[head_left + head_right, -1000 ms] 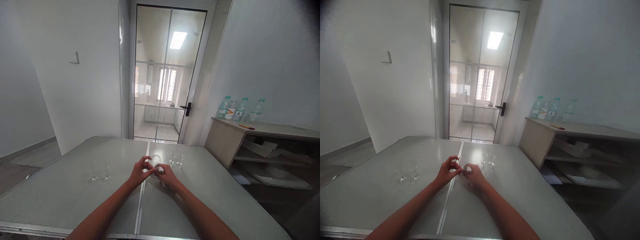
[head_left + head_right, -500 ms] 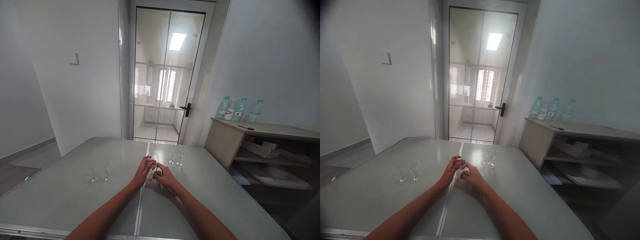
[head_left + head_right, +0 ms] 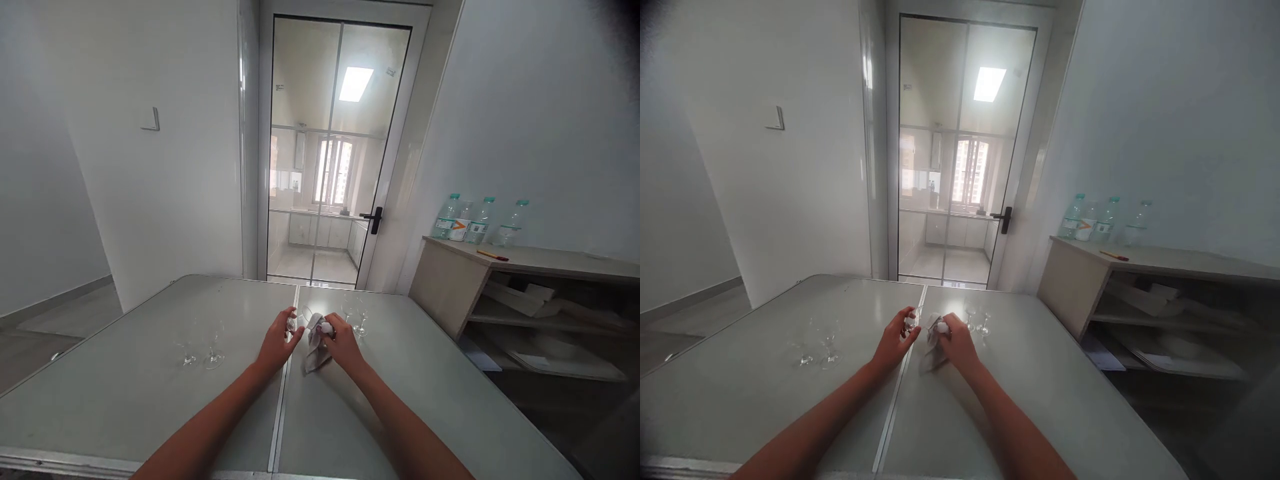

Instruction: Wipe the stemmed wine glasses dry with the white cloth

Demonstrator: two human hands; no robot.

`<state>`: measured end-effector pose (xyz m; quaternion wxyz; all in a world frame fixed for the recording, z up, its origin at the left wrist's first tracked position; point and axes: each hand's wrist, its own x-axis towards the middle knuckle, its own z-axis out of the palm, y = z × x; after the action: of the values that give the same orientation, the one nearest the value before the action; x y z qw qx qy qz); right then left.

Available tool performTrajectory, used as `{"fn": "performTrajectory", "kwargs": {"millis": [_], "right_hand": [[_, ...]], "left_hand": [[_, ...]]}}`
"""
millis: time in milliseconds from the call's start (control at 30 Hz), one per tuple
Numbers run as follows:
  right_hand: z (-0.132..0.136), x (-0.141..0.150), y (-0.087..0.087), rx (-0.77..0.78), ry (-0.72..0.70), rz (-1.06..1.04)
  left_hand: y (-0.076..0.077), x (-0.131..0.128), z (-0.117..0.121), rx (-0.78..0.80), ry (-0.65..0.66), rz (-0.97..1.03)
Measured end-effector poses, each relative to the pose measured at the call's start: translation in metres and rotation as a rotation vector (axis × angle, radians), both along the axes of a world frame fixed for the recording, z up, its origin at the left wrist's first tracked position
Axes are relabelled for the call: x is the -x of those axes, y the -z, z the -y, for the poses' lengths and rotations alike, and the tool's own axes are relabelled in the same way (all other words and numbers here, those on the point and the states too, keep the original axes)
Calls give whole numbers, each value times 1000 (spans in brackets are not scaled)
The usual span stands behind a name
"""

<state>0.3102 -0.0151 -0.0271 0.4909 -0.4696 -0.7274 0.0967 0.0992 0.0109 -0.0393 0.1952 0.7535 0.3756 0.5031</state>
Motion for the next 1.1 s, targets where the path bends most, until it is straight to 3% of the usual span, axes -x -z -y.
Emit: {"fn": "performTrajectory", "kwargs": {"millis": [200, 333, 433, 567, 733, 967, 1100], "right_hand": [[10, 1, -12, -213, 217, -20], [10, 1, -12, -246, 256, -89], [6, 2, -6, -147, 167, -145], [3, 0, 1, 55, -25, -215], [10, -5, -5, 37, -313, -163], [24, -10, -18, 118, -549, -108], [25, -10, -17, 137, -536, -35]], "left_hand": [[-1, 7, -1, -44, 59, -152], [-3, 10, 1, -74, 97, -279], [-1, 7, 2, -67, 123, -331], [3, 6, 1, -44, 64, -296], [6, 10, -3, -56, 103, -261], [3, 8, 2, -58, 161, -237], [2, 11, 4, -85, 151, -271]]}}
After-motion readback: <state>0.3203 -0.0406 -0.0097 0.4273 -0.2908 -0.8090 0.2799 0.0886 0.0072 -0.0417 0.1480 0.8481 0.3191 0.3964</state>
